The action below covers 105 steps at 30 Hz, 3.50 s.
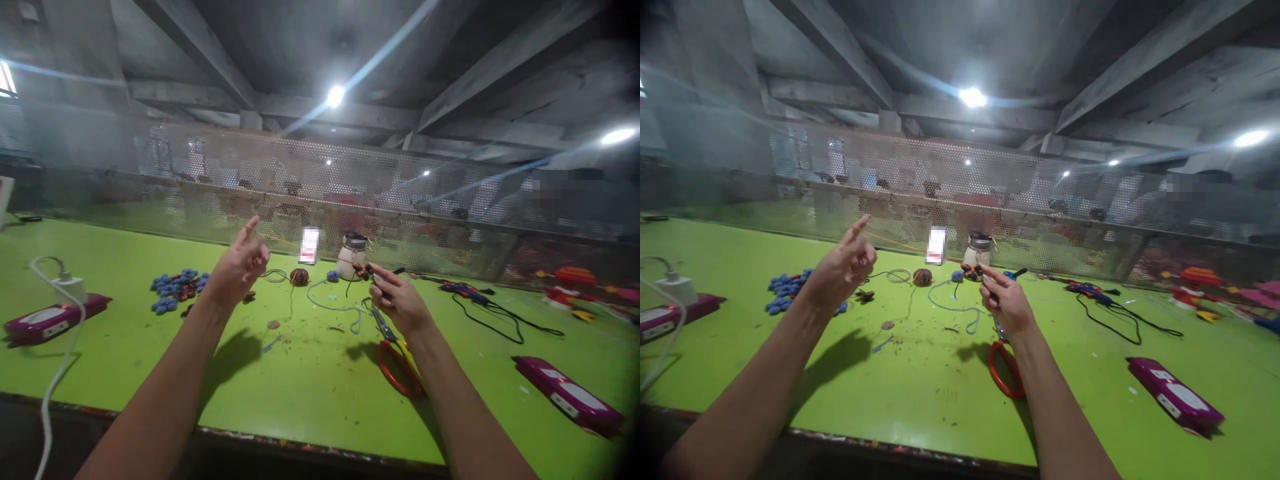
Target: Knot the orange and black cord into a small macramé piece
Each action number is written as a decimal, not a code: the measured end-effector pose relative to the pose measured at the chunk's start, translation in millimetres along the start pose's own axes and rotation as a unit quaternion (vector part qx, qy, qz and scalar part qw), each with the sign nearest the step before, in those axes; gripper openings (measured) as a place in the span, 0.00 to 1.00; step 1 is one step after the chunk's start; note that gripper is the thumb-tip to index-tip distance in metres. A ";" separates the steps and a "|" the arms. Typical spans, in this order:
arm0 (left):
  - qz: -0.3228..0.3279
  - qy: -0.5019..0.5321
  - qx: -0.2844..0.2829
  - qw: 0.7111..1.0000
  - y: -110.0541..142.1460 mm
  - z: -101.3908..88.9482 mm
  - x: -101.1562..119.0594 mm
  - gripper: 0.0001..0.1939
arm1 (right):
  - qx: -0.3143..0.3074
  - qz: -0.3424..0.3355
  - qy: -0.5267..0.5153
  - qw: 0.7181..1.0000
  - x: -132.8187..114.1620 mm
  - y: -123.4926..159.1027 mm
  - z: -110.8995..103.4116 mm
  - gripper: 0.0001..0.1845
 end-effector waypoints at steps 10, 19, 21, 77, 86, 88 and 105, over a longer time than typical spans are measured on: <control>-0.085 -0.134 0.016 0.987 2.8 -9.7 -7.9 0.15 | -0.012 -0.019 0.021 1.000 0.7 3.6 9.7 0.24; -0.022 0.023 -0.053 0.998 12.7 2.4 4.9 0.27 | -0.036 0.000 0.037 0.999 11.4 5.6 24.4 0.25; -0.049 -0.121 -0.006 0.991 9.2 -4.2 -6.6 0.34 | -0.038 -0.006 0.044 0.998 13.2 5.3 25.1 0.25; -0.192 0.004 -0.128 0.973 40.1 48.8 -50.0 0.21 | -0.161 -0.049 0.190 0.967 36.2 23.9 71.5 0.19; -0.192 -0.026 -0.127 0.973 42.0 47.5 -53.4 0.24 | -0.115 -0.005 0.162 0.980 40.1 22.6 73.4 0.24; -0.199 -0.015 -0.114 0.973 42.5 49.2 -53.1 0.26 | -0.099 0.010 0.147 0.984 41.7 22.1 73.3 0.26; -0.229 -0.019 -0.044 0.972 41.0 45.0 -60.5 0.19 | -0.140 -0.028 0.303 0.942 39.2 24.3 72.9 0.19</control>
Point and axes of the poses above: each hand's wrist, its own y-axis away from the middle knuckle, its own z-axis out of the palm, x = y × z, the point moved 2 cm from there along -y, towards the middle knuckle, and after that the axes turned 5 degrees about -x, right-handed, at the moved point
